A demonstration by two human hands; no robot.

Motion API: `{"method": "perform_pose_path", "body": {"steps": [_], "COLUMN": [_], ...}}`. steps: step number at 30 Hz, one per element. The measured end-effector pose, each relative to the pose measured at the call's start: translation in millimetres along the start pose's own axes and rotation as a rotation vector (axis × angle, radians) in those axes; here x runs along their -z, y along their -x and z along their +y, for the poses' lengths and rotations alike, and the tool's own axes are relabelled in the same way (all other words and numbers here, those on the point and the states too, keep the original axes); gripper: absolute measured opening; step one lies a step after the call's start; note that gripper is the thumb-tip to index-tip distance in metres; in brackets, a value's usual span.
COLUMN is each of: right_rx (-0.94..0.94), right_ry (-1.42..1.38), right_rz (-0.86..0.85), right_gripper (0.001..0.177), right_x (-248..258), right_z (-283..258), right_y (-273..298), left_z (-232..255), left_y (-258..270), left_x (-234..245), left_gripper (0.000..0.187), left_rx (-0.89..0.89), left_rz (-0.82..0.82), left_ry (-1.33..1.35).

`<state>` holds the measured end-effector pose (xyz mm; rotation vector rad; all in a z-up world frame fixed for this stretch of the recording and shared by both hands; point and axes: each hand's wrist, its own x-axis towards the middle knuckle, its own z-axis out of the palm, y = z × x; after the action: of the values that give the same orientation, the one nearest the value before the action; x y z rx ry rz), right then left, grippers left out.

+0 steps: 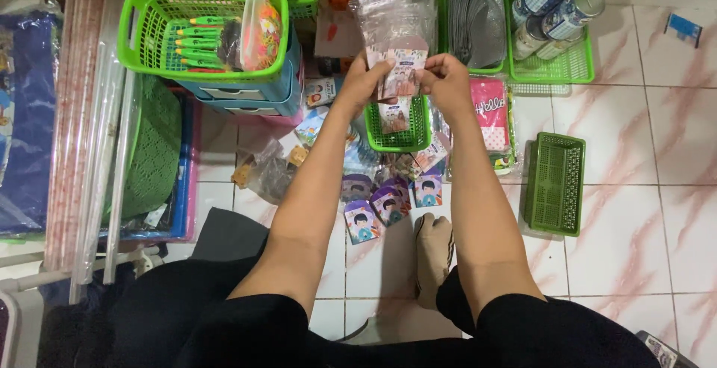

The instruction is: The person sits on the floor and sorts through various packaged items, including small cards and plastic-wrapped goods. They pick up items, examine them, and place them into a green plastic basket.

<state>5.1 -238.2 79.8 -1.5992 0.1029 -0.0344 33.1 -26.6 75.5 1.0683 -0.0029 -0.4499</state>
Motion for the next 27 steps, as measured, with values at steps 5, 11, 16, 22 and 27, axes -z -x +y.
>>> {"method": "perform_pose_path", "body": {"steps": [5, 11, 16, 22, 27], "right_rx": [-0.054, -0.076, 0.044, -0.028, -0.106], "right_ry": [-0.082, -0.01, 0.43, 0.948, 1.041], "right_rz": [0.02, 0.171, 0.211, 0.278, 0.172], "right_gripper": [0.017, 0.025, 0.021, 0.025, 0.053], "right_x": [1.0, 7.0, 1.1, -44.9, -75.2], "right_z": [-2.2, 41.0, 119.8, 124.5, 82.9], "right_y": [-2.5, -11.6, -8.6, 23.9, 34.4], "left_z": [-28.1, -58.9, -3.1, -104.3, -91.8], "left_y": [-19.1, -30.6, 25.6, -16.2, -8.7], "left_x": [21.0, 51.3, 12.8, 73.7, 56.2], "left_gripper": [0.055, 0.046, 0.048, 0.042, 0.043], "left_rx": [-0.156, -0.327, 0.002, -0.292, -0.115], "left_rz": [-0.022, 0.335, 0.543, 0.562, 0.562], "left_ry": [0.023, -0.265, -0.076, -0.46, -0.256]}}
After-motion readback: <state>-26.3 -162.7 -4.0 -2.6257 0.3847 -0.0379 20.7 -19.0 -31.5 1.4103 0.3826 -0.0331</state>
